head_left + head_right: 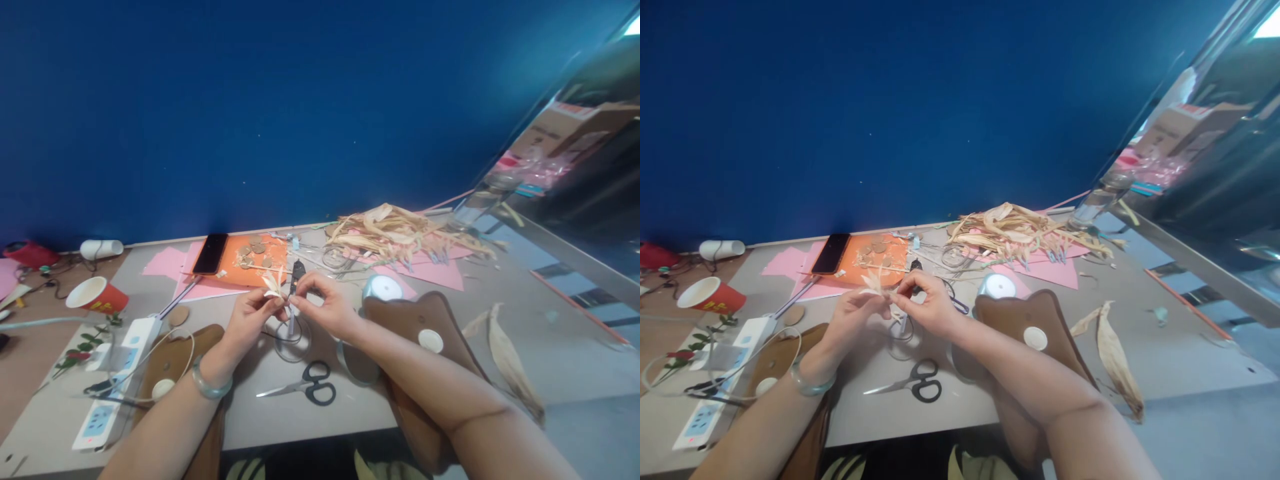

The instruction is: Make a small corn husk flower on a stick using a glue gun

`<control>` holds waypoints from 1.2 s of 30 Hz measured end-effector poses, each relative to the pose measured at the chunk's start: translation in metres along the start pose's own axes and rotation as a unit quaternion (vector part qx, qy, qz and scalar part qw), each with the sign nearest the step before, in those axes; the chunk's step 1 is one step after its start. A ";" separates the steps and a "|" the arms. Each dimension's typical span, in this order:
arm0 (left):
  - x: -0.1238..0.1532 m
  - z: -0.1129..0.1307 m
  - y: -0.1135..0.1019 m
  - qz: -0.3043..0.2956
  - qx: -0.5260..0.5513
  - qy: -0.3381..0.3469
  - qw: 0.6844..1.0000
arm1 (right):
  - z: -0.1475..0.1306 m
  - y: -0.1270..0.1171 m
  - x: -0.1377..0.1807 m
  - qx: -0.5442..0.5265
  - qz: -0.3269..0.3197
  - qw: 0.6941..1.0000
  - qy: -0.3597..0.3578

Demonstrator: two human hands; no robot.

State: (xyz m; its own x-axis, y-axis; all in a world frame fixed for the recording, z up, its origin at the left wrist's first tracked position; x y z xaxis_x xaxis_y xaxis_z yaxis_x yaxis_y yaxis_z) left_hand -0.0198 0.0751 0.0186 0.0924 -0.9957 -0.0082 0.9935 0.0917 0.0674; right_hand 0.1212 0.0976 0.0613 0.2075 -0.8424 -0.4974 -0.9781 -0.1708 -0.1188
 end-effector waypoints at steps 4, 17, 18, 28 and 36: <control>0.003 0.002 0.003 -0.008 -0.030 0.020 0.999 | -0.002 0.002 0.001 0.003 -0.010 1.000 -0.005; 0.008 0.024 0.010 -0.034 -0.122 0.172 0.977 | -0.007 0.005 0.003 -0.042 -0.031 0.998 -0.028; 0.009 0.026 0.010 -0.036 -0.132 0.185 0.973 | -0.007 0.005 0.002 -0.047 -0.033 0.998 -0.024; 0.012 0.025 0.009 -0.016 -0.143 0.220 0.965 | -0.013 0.002 0.002 -0.012 -0.016 0.999 -0.050; 0.013 0.028 0.012 -0.043 -0.191 0.235 0.952 | -0.010 0.005 0.001 -0.036 -0.038 0.998 -0.034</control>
Point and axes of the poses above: each hand's wrist, its own x-axis away from the middle knuckle, its own y-axis out of the palm, z = x × y, the point moved 9 cm from there along -x, towards the middle knuckle, and after that the axes turned 8 degrees about z, right-handed, at the moved point
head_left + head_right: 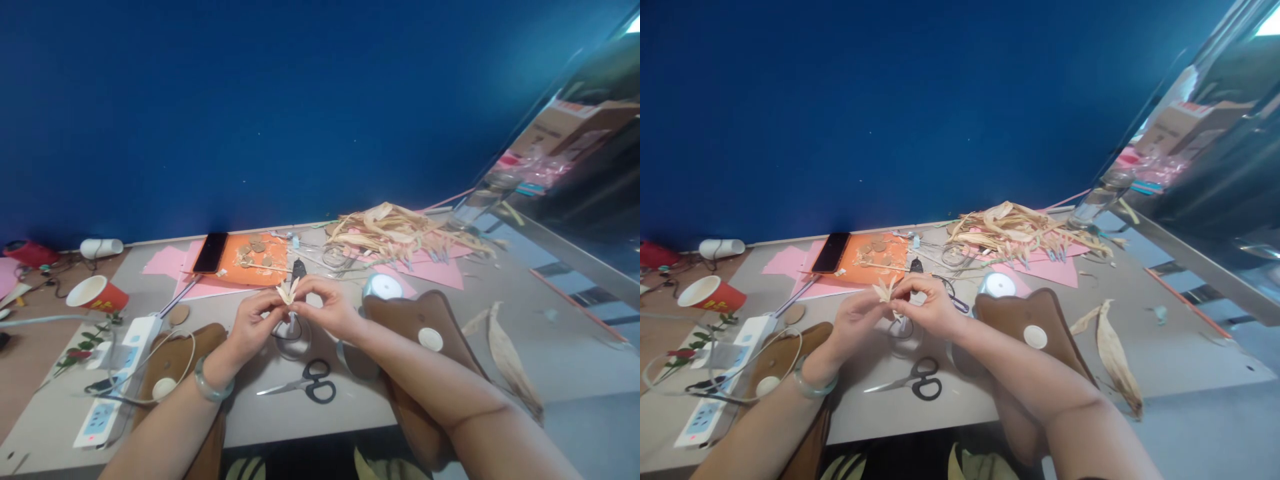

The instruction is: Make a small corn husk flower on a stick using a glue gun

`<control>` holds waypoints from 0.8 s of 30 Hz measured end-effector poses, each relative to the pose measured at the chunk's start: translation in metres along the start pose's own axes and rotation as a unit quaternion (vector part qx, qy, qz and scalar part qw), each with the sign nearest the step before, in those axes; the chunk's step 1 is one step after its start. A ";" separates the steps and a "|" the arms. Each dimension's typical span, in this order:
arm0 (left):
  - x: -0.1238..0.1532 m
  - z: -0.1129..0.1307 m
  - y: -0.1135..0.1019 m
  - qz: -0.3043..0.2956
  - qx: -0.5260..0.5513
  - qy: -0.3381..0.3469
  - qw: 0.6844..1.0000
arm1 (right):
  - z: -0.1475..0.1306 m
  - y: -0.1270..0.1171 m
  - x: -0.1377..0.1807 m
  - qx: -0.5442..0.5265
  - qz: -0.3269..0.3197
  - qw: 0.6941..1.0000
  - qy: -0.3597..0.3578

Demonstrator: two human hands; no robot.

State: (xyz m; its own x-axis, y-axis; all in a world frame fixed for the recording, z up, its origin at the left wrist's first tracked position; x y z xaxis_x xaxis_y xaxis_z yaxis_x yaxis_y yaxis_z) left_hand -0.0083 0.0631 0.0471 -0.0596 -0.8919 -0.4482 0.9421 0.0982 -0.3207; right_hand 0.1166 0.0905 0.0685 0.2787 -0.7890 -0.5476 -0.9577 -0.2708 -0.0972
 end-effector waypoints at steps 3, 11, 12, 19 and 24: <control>0.000 0.002 0.000 -0.010 -0.010 0.012 1.000 | 0.002 0.001 0.000 -0.014 -0.011 1.000 0.007; 0.000 0.010 0.000 -0.021 -0.009 0.051 0.998 | 0.004 0.001 0.000 -0.034 -0.016 0.999 0.010; 0.001 0.011 0.000 -0.022 -0.009 0.056 0.998 | 0.004 0.001 0.000 -0.030 -0.017 0.999 0.008; 0.004 0.016 -0.003 -0.009 -0.037 0.111 0.993 | -0.001 0.002 -0.001 -0.010 -0.019 1.000 -0.012; 0.006 0.017 -0.003 -0.014 -0.029 0.121 0.992 | -0.001 0.002 -0.002 -0.014 -0.020 1.000 -0.019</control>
Point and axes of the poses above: each hand's wrist, its own x-axis away from the middle knuckle, its own y-axis out of the palm, z = x × y, the point moved 9 cm from there along -x, towards the middle knuckle, and after that the axes turned 8 degrees about z, right-handed, at the moved point
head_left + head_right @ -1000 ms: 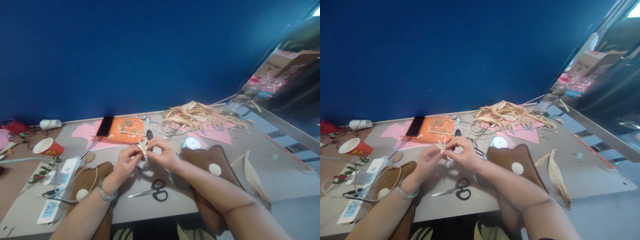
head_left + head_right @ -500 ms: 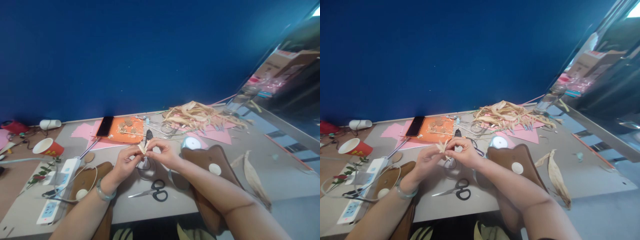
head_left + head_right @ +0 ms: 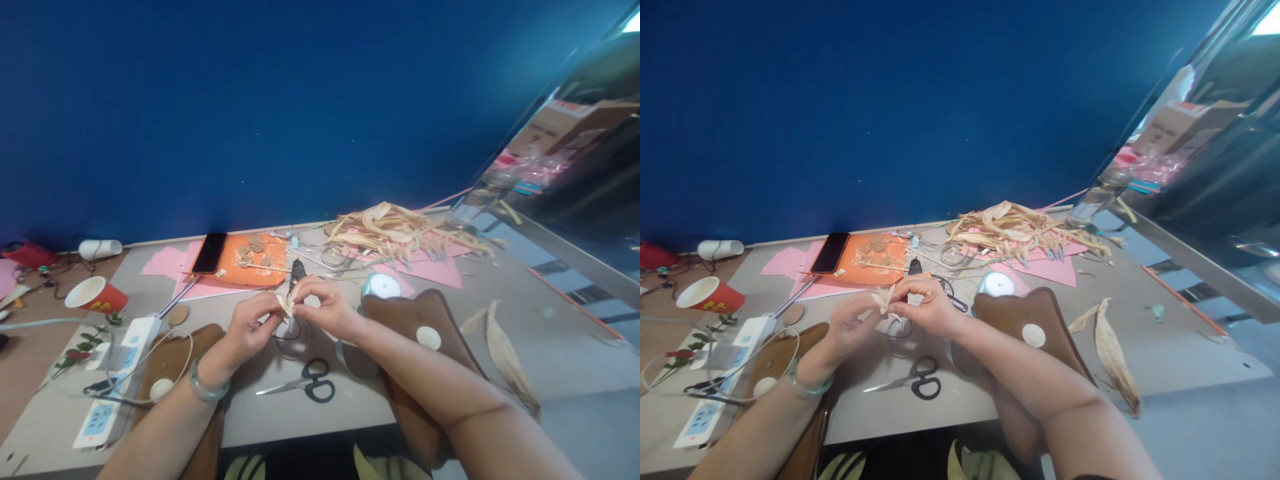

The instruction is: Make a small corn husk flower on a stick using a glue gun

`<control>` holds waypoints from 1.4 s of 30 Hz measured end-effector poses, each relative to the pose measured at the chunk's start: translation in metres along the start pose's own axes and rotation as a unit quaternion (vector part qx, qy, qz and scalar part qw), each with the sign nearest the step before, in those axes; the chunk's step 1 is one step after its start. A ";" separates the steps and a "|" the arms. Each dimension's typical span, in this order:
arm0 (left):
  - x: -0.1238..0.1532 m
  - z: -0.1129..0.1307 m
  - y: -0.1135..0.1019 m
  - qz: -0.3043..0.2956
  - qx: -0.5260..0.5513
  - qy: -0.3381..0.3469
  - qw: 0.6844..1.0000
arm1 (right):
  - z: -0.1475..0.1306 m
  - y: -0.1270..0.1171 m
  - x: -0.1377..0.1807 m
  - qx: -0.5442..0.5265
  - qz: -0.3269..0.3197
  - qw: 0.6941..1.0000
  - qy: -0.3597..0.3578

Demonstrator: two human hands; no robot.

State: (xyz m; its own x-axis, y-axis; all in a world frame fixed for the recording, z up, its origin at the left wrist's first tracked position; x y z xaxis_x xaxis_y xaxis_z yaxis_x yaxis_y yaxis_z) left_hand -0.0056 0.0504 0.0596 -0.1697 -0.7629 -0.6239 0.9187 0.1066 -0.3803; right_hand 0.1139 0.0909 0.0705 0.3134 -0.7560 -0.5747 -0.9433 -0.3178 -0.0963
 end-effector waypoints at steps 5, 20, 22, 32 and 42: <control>0.001 -0.008 0.001 -0.003 -0.015 -0.020 1.000 | 0.006 0.000 0.001 -0.020 0.005 1.000 0.014; -0.003 -0.004 -0.001 -0.010 0.004 -0.017 1.000 | 0.013 0.000 0.005 -0.031 0.013 0.998 0.043; -0.004 -0.007 -0.001 -0.004 0.002 -0.033 0.999 | 0.013 0.001 0.005 -0.030 0.015 0.999 0.040; 0.001 -0.005 -0.013 0.069 -0.026 -0.009 0.997 | 0.009 0.000 0.005 -0.024 0.020 0.998 0.052; 0.002 -0.036 -0.017 0.131 0.069 -0.188 0.971 | 0.032 0.014 0.014 0.003 -0.020 0.988 0.154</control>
Point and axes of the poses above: each hand's wrist, its own x-axis away from the middle knuckle, its own y-axis out of the palm, z = x × y, the point moved 9 cm from there along -x, towards the middle knuckle, and after that the axes turned 8 degrees about z, right-handed, at the moved point
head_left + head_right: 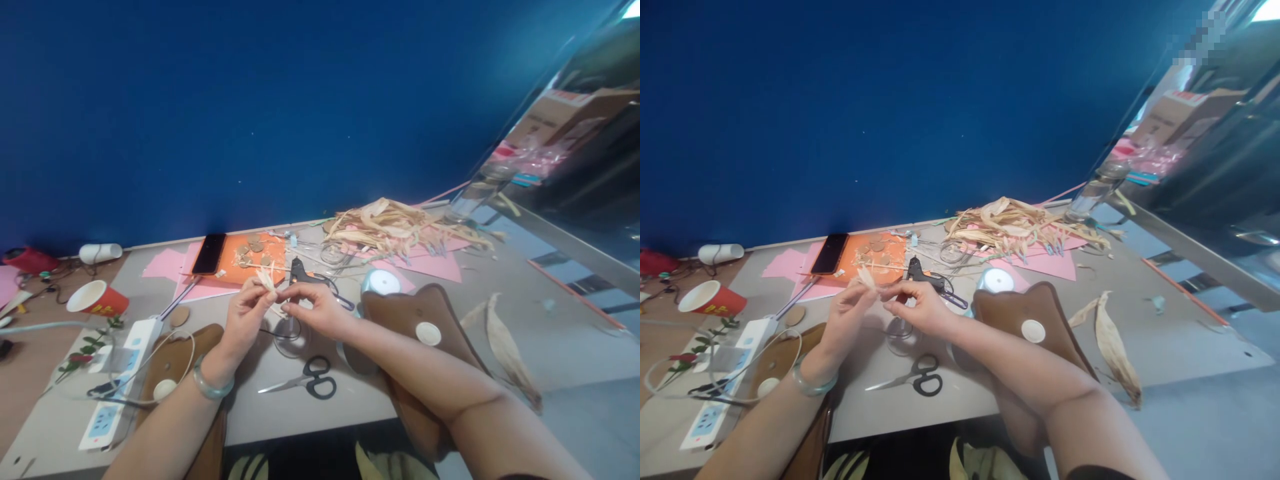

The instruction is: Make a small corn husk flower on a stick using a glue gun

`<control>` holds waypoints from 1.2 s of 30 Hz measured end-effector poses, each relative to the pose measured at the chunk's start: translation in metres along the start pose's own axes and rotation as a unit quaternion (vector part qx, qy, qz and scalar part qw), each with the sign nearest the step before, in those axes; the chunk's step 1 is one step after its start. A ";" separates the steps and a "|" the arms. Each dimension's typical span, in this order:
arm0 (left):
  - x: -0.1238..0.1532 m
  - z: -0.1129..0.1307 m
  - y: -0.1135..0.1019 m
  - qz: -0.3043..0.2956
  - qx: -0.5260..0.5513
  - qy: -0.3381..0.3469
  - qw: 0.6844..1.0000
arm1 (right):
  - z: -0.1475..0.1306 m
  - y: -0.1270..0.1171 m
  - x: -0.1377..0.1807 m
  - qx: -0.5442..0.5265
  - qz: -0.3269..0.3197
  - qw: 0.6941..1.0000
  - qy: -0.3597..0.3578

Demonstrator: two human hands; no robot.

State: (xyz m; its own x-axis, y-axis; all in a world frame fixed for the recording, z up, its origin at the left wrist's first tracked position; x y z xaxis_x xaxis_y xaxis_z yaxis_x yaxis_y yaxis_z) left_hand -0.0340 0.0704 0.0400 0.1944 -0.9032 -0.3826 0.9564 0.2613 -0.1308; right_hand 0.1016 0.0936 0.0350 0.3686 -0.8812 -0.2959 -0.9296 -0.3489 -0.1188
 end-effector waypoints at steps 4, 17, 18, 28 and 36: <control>0.001 -0.003 0.005 -0.016 0.015 -0.021 1.000 | 0.009 0.007 0.004 -0.068 -0.008 0.996 0.056; 0.012 0.026 0.003 0.003 -0.030 0.152 0.988 | 0.016 0.019 0.013 -0.145 -0.052 0.982 0.113; 0.013 0.028 0.002 0.007 -0.037 0.166 0.985 | 0.015 0.020 0.013 -0.142 -0.055 0.982 0.110; 0.026 0.037 0.000 0.012 -0.117 0.259 0.959 | 0.007 0.022 0.014 -0.133 -0.071 0.984 0.091; 0.018 0.033 0.004 -0.016 -0.097 0.238 0.966 | 0.009 0.017 0.011 -0.108 -0.053 0.989 0.081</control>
State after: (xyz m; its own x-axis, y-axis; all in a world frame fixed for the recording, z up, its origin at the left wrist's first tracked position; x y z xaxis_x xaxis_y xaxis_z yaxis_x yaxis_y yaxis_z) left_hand -0.0190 0.0437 0.0625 -0.0019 -0.6648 -0.7471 0.8924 0.3360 -0.3013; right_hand 0.0895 0.0807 0.0211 0.4745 -0.8698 -0.1355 -0.8711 -0.4861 0.0700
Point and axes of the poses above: each hand's wrist, its own x-axis away from the middle knuckle, its own y-axis out of the palm, z = x × y, the point moved 9 cm from there along -x, towards the middle knuckle, and after that the axes turned 8 degrees about z, right-handed, at the moved point
